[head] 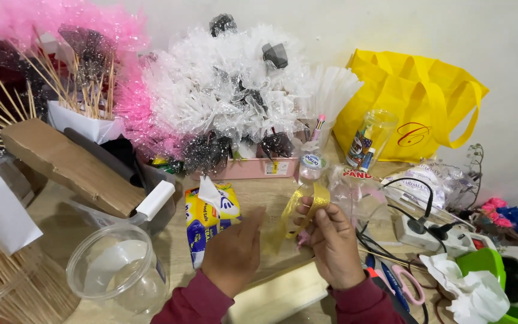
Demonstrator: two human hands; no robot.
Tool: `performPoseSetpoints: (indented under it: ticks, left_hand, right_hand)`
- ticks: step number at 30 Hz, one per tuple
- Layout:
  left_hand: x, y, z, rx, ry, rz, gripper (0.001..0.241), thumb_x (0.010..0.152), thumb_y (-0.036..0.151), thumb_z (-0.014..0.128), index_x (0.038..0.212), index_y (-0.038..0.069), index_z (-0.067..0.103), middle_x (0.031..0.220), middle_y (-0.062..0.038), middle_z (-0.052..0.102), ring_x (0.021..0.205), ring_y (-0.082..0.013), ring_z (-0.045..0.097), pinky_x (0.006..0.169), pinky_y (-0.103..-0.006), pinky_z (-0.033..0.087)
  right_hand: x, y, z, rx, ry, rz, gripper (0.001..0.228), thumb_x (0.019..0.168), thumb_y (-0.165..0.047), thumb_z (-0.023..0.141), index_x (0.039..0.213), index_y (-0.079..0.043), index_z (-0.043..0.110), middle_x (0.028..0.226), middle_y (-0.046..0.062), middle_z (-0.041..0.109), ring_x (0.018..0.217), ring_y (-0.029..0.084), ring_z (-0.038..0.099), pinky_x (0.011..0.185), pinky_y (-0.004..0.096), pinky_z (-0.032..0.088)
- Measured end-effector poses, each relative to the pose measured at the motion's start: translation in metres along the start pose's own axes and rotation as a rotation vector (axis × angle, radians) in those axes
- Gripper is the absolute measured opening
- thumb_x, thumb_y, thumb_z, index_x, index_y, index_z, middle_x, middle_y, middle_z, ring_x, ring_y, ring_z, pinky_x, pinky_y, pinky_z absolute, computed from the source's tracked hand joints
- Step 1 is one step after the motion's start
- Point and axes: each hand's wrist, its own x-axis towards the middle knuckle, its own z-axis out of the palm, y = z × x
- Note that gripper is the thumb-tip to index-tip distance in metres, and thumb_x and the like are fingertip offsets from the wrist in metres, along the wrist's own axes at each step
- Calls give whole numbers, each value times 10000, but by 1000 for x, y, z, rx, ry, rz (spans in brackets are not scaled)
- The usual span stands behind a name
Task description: The person wraps a rectangular white block with a yellow ribbon. They place the ribbon around the block, fold the ends, and tie a knot to secure it. The person then adjusts the ribbon and the block on the table.
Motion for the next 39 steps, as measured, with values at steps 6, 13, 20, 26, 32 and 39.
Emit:
performPoseSetpoints:
  ticks: [6,13,20,26,32,39]
  left_hand:
    - [16,9,0,130,88,53,424,1005,237,482,1407,107,520,1021,-135,727,735,-318,693,452,-477,484]
    - [15,17,-29,-235,-259,-294,522,979,470,389,1286,131,641,1491,-52,480,1087,-267,661,816,-482,550]
    - [10,2,-5,-438,-175,-395,149,861,323,718,906,189,765,1253,32,617,548,-127,637,597,-314,512]
    - [6,-11,9,-718,-64,-545,62,907,204,717,885,152,743,553,47,521,499,-67,448,496,-265,353]
    - [2,-7,16,-790,-119,-429,64,896,164,716,900,139,775,621,63,624,518,-48,455,491,-249,359]
    - [4,-8,15,-672,-154,-434,58,862,210,780,829,163,773,567,66,593,503,-59,474,477,-270,376]
  right_hand:
    - [0,-7,6,89,-3,-28,167,954,-113,631,1103,-61,683,1271,237,685,1163,368,671,981,507,561]
    - [-6,-6,11,109,-141,31,112,972,-137,620,1045,-54,637,1397,267,596,1096,425,673,813,426,559]
    - [-10,8,5,77,-261,21,211,1002,-98,609,1172,24,634,1392,286,569,1140,411,654,905,505,579]
    - [-2,8,-1,-101,30,233,318,958,-200,610,1238,-52,578,1074,274,736,845,307,714,631,338,547]
    - [-10,-3,14,-278,-379,281,1179,723,-463,923,1605,-146,207,1263,126,650,1137,270,667,920,396,544]
    - [-5,7,14,-262,-84,287,803,788,101,723,1509,-110,439,902,104,697,836,215,687,776,345,552]
